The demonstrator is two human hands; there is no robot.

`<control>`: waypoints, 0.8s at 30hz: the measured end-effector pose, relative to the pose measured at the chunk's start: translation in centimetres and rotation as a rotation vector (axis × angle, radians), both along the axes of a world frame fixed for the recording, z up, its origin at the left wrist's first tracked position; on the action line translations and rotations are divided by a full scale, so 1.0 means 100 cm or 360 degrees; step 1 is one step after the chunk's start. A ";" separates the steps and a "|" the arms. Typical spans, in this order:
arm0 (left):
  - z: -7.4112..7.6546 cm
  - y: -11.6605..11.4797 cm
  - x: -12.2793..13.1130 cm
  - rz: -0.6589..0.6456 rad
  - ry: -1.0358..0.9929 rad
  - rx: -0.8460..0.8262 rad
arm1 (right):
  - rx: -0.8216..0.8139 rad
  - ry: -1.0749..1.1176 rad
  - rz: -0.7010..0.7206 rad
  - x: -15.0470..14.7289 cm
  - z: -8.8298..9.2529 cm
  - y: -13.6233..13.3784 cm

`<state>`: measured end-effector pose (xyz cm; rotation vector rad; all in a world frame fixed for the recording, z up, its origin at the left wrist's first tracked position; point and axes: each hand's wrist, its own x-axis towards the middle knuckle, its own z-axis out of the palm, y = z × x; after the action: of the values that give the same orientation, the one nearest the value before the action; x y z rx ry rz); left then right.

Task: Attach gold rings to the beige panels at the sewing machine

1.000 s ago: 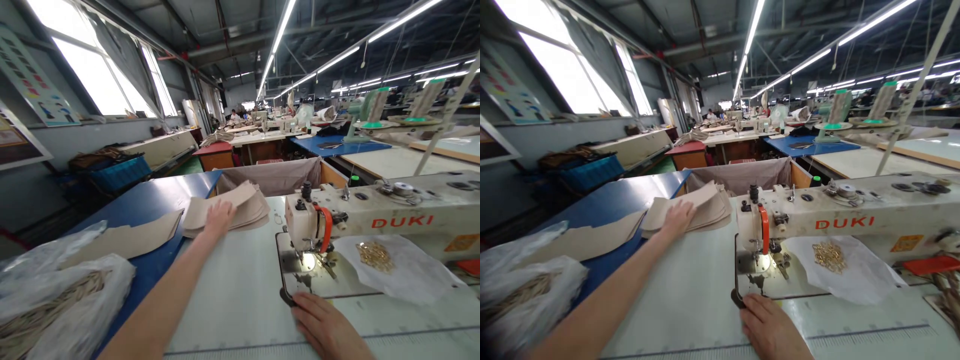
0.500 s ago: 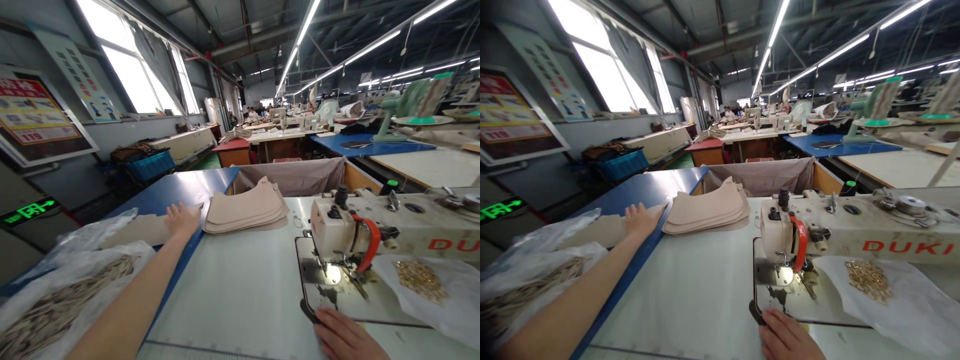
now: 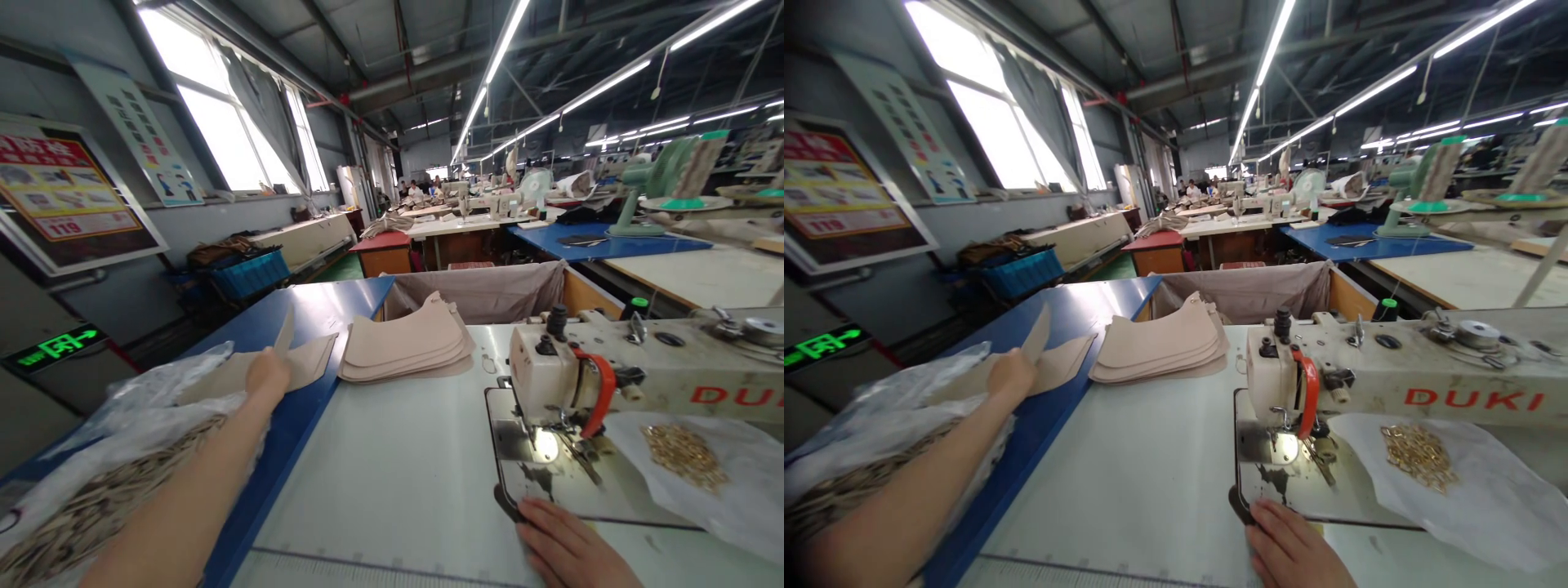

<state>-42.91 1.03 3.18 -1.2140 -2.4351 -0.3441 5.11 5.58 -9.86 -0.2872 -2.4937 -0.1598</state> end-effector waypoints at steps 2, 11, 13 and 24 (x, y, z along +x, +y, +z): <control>0.027 -0.008 0.016 0.0200 0.0054 -0.0026 | -0.0028 0.0016 -0.0022 0.000 0.004 -0.002; -0.018 -0.073 0.194 -0.0534 0.0236 -0.0586 | -0.0417 0.0090 -0.0174 -0.002 0.009 -0.016; -0.059 -0.080 0.242 -0.0936 0.0184 -0.0724 | -0.0487 0.0068 -0.0196 -0.002 0.010 -0.017; -0.077 -0.068 0.303 -0.1475 -0.0378 -0.0436 | -0.0618 -0.0033 -0.0220 0.000 0.009 -0.015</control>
<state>-12.59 -5.76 -4.48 -2.5094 -1.9644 -0.4219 5.10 4.05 -8.99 -0.6201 -2.5119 0.2708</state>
